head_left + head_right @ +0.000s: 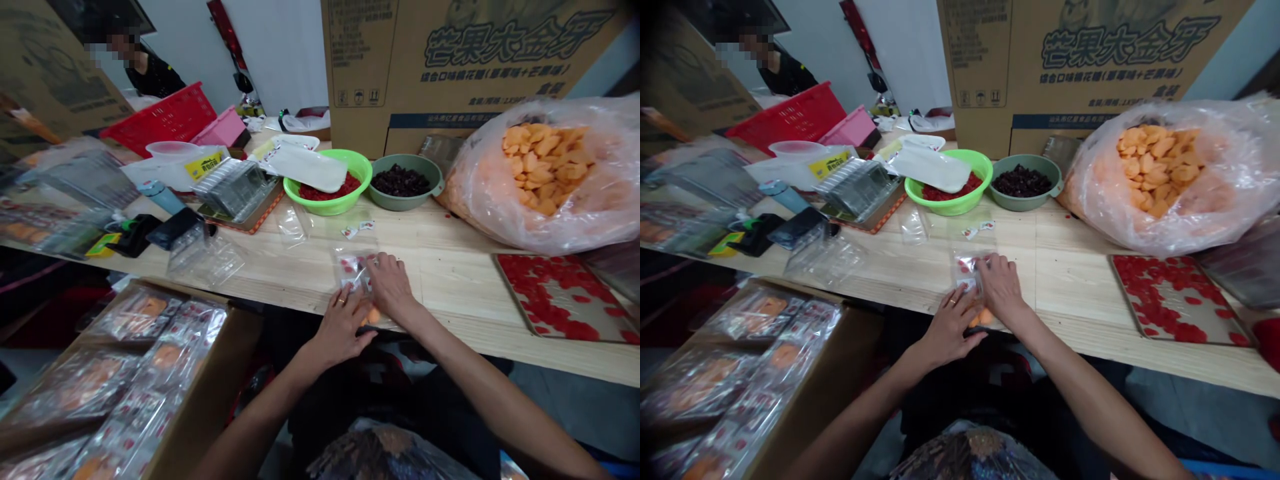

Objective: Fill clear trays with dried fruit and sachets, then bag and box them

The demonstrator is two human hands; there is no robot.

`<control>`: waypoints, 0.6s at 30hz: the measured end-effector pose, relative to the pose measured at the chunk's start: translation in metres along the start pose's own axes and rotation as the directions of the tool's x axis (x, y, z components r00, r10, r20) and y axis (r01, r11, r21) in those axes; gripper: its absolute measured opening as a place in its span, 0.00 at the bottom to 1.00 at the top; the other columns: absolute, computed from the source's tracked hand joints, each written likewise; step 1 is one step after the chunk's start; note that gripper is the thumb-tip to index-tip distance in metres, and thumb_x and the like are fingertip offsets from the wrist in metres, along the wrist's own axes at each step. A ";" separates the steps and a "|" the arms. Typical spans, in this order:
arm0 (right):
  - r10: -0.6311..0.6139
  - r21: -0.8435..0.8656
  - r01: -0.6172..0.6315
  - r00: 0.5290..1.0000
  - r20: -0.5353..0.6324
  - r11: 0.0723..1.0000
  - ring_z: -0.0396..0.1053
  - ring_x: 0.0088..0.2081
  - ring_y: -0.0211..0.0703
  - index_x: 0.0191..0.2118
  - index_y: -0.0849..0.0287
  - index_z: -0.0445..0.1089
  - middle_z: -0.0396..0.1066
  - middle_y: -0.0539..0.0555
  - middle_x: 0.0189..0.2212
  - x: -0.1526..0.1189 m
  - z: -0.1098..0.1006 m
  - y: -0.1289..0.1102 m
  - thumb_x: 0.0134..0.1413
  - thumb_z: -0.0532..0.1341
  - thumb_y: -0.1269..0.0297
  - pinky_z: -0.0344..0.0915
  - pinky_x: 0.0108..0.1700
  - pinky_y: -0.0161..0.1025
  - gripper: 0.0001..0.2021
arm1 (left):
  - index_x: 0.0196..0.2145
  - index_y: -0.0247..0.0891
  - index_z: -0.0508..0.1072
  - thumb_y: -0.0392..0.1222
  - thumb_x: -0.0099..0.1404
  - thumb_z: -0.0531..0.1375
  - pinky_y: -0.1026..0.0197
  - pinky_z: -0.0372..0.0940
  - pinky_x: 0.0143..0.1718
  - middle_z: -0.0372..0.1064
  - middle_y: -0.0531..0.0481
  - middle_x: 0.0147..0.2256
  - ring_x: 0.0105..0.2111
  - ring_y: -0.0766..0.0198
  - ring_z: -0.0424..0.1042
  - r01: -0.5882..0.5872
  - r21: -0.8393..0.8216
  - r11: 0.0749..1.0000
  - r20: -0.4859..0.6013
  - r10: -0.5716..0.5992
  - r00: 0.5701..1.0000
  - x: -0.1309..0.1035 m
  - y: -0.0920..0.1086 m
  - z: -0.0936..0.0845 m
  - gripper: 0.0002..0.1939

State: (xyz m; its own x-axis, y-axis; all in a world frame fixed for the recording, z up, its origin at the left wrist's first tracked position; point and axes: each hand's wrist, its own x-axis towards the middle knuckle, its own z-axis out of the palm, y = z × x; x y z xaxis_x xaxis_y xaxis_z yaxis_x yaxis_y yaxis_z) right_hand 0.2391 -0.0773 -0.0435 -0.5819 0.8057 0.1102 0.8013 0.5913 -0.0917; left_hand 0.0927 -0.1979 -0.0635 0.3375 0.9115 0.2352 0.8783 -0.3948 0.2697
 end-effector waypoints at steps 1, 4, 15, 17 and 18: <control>-0.078 0.017 0.078 0.997 -0.008 0.997 0.62 0.51 0.60 0.60 0.61 0.66 0.65 0.68 0.53 0.003 0.002 -0.003 0.66 0.56 0.69 0.59 0.50 0.50 0.19 | 0.56 0.39 0.69 0.48 0.62 0.68 0.35 0.59 0.66 0.62 0.36 0.64 0.68 0.37 0.57 -0.007 -0.033 0.999 -0.031 0.006 0.999 0.000 0.000 0.001 0.27; -0.230 0.085 0.228 0.973 0.016 0.970 0.62 0.50 0.56 0.53 0.63 0.70 0.67 0.66 0.49 0.008 0.009 -0.008 0.66 0.56 0.72 0.60 0.51 0.48 0.13 | 0.50 0.38 0.68 0.42 0.62 0.68 0.42 0.68 0.59 0.67 0.34 0.56 0.60 0.45 0.67 0.061 -0.146 0.987 -0.179 -0.087 0.980 0.000 -0.003 0.007 0.21; -0.424 0.324 0.423 0.903 -0.071 0.846 0.66 0.46 0.49 0.45 0.62 0.69 0.69 0.60 0.44 -0.042 -0.003 -0.028 0.47 0.54 0.86 0.66 0.50 0.43 0.20 | 0.48 0.38 0.69 0.33 0.70 0.56 0.50 0.70 0.46 0.74 0.43 0.44 0.45 0.54 0.74 0.183 -0.027 0.983 -0.328 -0.181 0.927 0.012 -0.029 0.011 0.10; -0.408 0.324 0.403 0.911 -0.057 0.856 0.66 0.46 0.50 0.42 0.62 0.69 0.70 0.60 0.44 -0.050 -0.007 -0.032 0.45 0.54 0.86 0.67 0.50 0.44 0.19 | 0.40 0.38 0.72 0.36 0.72 0.56 0.52 0.69 0.43 0.75 0.44 0.40 0.41 0.55 0.73 0.152 0.015 0.988 -0.332 -0.138 0.933 0.012 -0.028 0.011 0.05; -0.401 0.322 0.394 0.915 -0.050 0.861 0.66 0.45 0.50 0.41 0.62 0.69 0.70 0.60 0.43 -0.053 -0.009 -0.033 0.45 0.54 0.86 0.67 0.50 0.44 0.19 | 0.38 0.38 0.73 0.37 0.72 0.56 0.53 0.69 0.42 0.75 0.45 0.38 0.39 0.56 0.72 0.134 0.034 0.990 -0.347 -0.114 0.931 0.012 -0.027 0.012 0.06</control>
State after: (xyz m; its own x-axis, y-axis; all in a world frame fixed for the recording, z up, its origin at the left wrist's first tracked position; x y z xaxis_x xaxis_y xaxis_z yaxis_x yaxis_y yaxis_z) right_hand 0.2447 -0.1402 -0.0378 -0.8465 0.4986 0.1867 0.4153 0.8378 -0.3544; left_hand 0.0771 -0.1754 -0.0789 0.0960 0.8534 0.5124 0.9265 -0.2647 0.2673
